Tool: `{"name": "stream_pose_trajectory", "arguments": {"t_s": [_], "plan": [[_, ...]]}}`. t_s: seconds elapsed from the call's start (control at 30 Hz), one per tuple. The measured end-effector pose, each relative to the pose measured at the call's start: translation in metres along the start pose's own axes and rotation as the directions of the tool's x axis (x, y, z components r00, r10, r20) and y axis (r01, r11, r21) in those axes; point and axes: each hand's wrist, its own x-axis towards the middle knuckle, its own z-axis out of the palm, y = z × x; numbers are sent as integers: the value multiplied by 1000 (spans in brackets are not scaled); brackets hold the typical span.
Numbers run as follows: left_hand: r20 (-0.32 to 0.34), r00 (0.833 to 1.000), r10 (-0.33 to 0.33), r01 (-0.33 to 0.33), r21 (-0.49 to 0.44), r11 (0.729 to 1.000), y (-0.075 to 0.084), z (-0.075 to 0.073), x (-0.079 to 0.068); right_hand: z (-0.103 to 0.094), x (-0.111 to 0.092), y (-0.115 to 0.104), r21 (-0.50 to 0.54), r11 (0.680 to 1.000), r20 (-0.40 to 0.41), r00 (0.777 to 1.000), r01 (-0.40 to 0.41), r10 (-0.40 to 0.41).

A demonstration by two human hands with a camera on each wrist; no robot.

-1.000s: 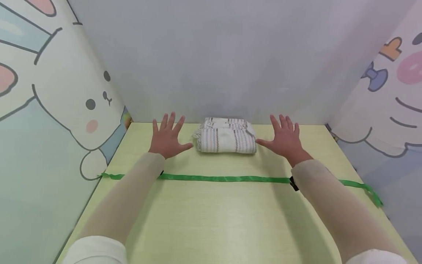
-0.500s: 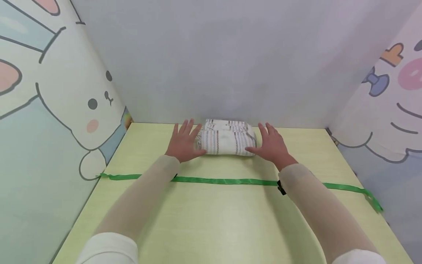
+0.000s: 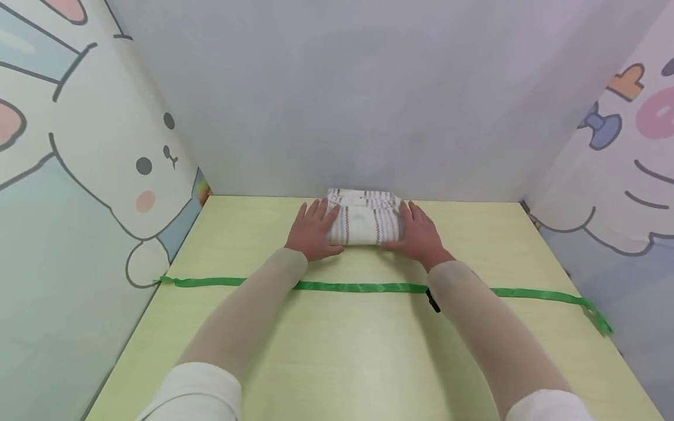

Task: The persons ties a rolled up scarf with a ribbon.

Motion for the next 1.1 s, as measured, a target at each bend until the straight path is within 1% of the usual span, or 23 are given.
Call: {"name": "stream_pose_trajectory", "arguments": {"t_s": [0.03,0.13,0.2,0.3,0.4,0.53,0.67,0.8,1.0,1.1], "plan": [[8,1000,3,-3,13,1000,1,2,1,2,2,-1,4,1000,2,1000,1,-1],[16,1000,10,-11,37,999,4,9,6,8,7,-2,-27,999,-9,1000,19,-20],[26,1000,9,-10,36,999,5,13,9,11,11,-2,-51,998,-15,999,38,-39],[40,999,-3,3,8,1000,7,17,13,15,16,-3,-85,995,-6,998,56,-57],[67,997,-23,25,-30,999,10,20,16,17,19,-5,-106,993,28,998,54,-51],[105,993,-56,65,-81,995,14,20,20,19,21,-10,-136,990,60,998,33,-25],[132,987,-87,98,-81,992,18,17,25,20,25,-16,-146,989,61,998,31,-22],[148,982,-116,128,-72,989,20,17,31,23,32,-20,-181,982,66,997,48,-37],[139,976,-169,187,-133,973,21,21,36,27,41,-17,-258,962,46,996,90,-81],[151,971,-188,208,-134,969,24,20,39,25,42,-18,-259,961,45,995,100,-92]]}}
